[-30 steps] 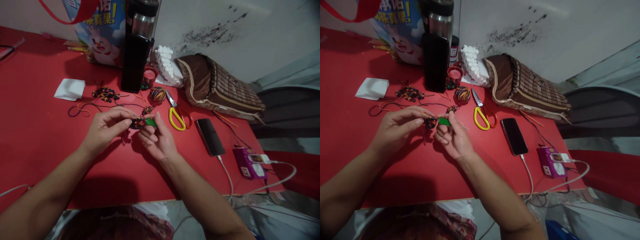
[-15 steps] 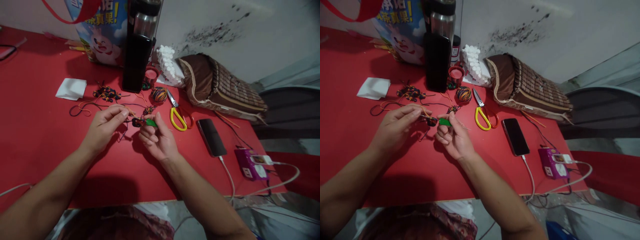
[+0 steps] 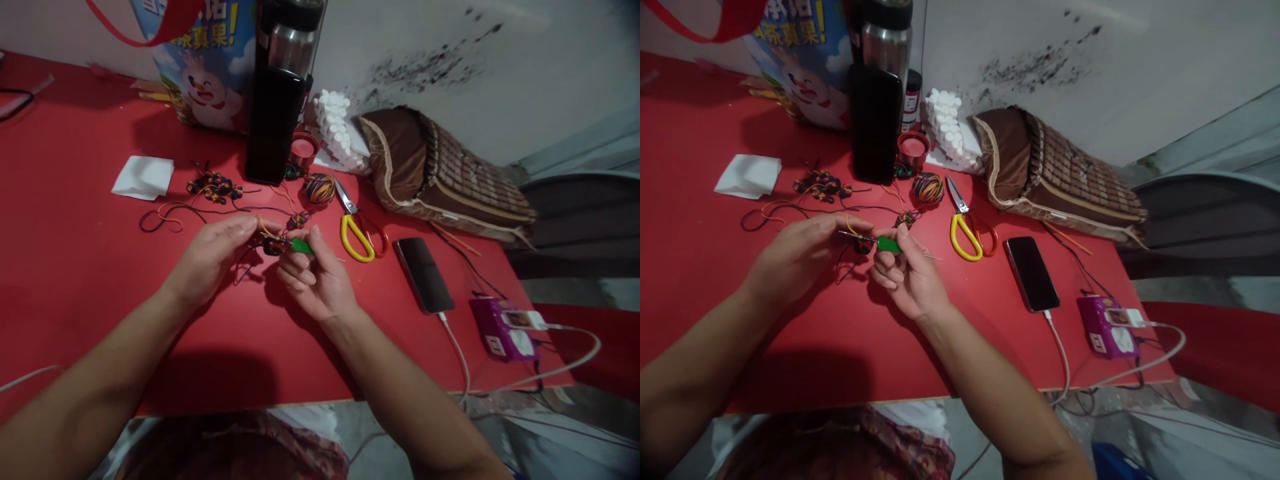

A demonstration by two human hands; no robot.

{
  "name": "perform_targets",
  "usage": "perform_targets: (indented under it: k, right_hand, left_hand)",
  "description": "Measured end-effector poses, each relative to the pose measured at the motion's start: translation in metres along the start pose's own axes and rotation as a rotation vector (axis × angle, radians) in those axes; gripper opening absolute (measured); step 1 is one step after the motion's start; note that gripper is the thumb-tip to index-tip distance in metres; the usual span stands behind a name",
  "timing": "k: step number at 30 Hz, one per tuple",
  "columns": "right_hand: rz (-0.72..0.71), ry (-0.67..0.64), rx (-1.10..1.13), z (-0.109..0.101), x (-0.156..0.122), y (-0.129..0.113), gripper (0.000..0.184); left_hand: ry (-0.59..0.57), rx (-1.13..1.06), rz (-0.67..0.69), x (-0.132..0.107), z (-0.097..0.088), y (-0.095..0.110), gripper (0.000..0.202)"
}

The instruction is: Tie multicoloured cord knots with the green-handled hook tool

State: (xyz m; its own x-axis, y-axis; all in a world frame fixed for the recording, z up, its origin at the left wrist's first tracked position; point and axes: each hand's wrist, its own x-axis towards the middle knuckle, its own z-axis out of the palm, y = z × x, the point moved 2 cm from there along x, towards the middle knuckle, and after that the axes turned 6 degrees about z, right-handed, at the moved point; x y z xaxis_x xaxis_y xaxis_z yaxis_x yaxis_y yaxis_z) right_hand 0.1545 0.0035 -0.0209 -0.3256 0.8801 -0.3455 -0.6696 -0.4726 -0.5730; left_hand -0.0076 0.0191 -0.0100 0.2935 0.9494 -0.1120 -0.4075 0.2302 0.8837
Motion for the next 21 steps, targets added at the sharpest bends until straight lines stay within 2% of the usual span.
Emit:
perform_targets:
  k: [3, 7, 10, 14, 17, 21]
  right_hand:
    - [-0.008, -0.014, -0.010, 0.001, -0.001, -0.001, 0.038]
    - [-0.002, 0.022, 0.007, 0.003, -0.002, -0.002, 0.041]
    - [0.005, 0.052, 0.007, 0.003, -0.002, -0.003, 0.042]
    - [0.010, 0.016, 0.008, 0.004, -0.002, -0.004, 0.043]
    - [0.022, 0.002, 0.005, 0.004, -0.002, -0.004, 0.043]
    - [0.034, 0.016, -0.001, 0.003, -0.002, -0.002, 0.044]
  left_hand:
    - [-0.003, 0.069, -0.006, -0.004, -0.003, -0.001, 0.029]
    - [0.015, 0.090, 0.128, -0.005, -0.002, 0.003, 0.025]
    - [0.066, 0.006, 0.194, -0.001, -0.001, 0.006, 0.022]
    - [0.102, -0.096, 0.152, 0.006, -0.004, 0.005, 0.027]
    - [0.119, -0.125, 0.116, 0.009, -0.008, 0.003, 0.019]
    - [0.077, -0.014, 0.052, 0.004, -0.006, 0.000, 0.019]
